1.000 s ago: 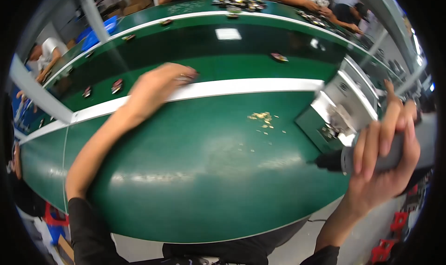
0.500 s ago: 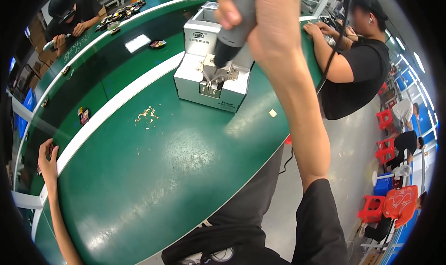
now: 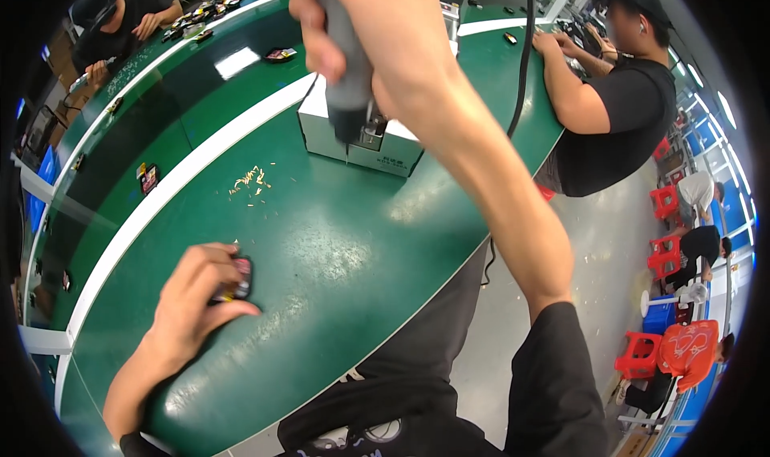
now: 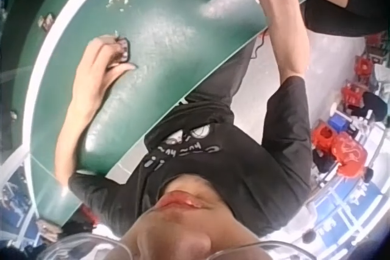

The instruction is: Using an electric screwdriver to fasten screws into a small electronic component on an assembly line.

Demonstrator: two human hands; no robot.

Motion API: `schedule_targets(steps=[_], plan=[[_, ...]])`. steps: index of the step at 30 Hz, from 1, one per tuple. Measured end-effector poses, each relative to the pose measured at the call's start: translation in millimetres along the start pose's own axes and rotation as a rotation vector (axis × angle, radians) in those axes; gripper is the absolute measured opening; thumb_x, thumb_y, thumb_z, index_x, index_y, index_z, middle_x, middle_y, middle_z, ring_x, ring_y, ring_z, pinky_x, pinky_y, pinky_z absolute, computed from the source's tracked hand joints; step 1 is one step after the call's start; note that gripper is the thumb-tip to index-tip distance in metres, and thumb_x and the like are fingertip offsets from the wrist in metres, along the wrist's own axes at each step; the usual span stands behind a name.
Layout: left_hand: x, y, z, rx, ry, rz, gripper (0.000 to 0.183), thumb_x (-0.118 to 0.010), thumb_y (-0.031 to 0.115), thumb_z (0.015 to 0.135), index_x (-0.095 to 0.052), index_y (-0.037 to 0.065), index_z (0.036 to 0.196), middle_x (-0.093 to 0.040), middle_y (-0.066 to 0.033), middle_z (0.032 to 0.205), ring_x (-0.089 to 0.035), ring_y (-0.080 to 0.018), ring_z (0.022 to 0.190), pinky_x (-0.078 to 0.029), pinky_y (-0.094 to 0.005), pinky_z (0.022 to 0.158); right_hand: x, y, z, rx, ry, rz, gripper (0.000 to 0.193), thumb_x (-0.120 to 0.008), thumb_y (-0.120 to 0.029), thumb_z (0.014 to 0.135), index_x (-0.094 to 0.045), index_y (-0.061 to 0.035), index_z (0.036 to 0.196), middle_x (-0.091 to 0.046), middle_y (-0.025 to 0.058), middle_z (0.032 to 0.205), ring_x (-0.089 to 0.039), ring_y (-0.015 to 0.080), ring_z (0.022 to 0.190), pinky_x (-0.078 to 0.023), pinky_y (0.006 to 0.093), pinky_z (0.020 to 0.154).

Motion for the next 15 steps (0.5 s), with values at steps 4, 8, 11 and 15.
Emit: schedule_targets(steps=[4,8,11,15], plan=[[-7.9,7.9,-3.6,-0.177,0.016,-0.004,0.034,-0.084,0.017,0.078,-0.067,0.001,0.104,-0.066,-0.0116,0.108,-0.069,-0.0312,0.104,-0.06,-0.0396,0.081,-14.2,19.7,-43.1,-0.156,-0.119,0.181,0.029,-0.058,-0.019,0.098,-0.053,-0.0038,0.074,-0.049,0.0056,0.058,-0.042,0.0145,0.038,-0.037,0.0299,0.039],[-0.6,-8.6,-8.1,-0.209,-0.034,-0.179,0.028,-0.082,0.008,0.079,-0.069,-0.003,0.102,-0.069,-0.0134,0.104,-0.071,-0.0353,0.107,-0.061,-0.0416,0.088,-38.2,17.9,-66.7,0.088,-0.476,0.246,0.026,-0.038,-0.023,0.107,-0.052,-0.0006,0.107,-0.05,0.0074,0.081,-0.039,0.0123,0.04,-0.041,0.0288,0.043],[-1.5,-8.3,-14.6,-0.255,-0.023,-0.054,0.021,-0.074,0.002,0.081,-0.069,-0.005,0.1,-0.07,-0.0143,0.102,-0.072,-0.0353,0.105,-0.062,-0.0413,0.088,-42.9,21.9,-71.4,0.071,-0.556,0.25,0.029,-0.032,-0.024,0.107,-0.05,-0.0011,0.112,-0.051,0.0092,0.082,-0.042,0.0166,0.039,-0.043,0.0338,0.041],[-2.7,6.6,-21.7,-0.263,0.016,0.24,0.028,-0.068,0.004,0.079,-0.069,-0.009,0.104,-0.069,-0.0168,0.1,-0.072,-0.0339,0.099,-0.062,-0.0409,0.085,-53.0,27.3,-75.6,0.082,-0.586,0.254,0.031,-0.029,-0.026,0.107,-0.047,-0.0019,0.114,-0.051,0.0095,0.083,-0.043,0.0191,0.039,-0.045,0.0363,0.042]])
Point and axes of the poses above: each hand's wrist, its own z-axis towards the middle knuckle, its own x-axis out of the back of the hand, y = z × x, the point moved 4 cm from there along z, towards the middle knuckle
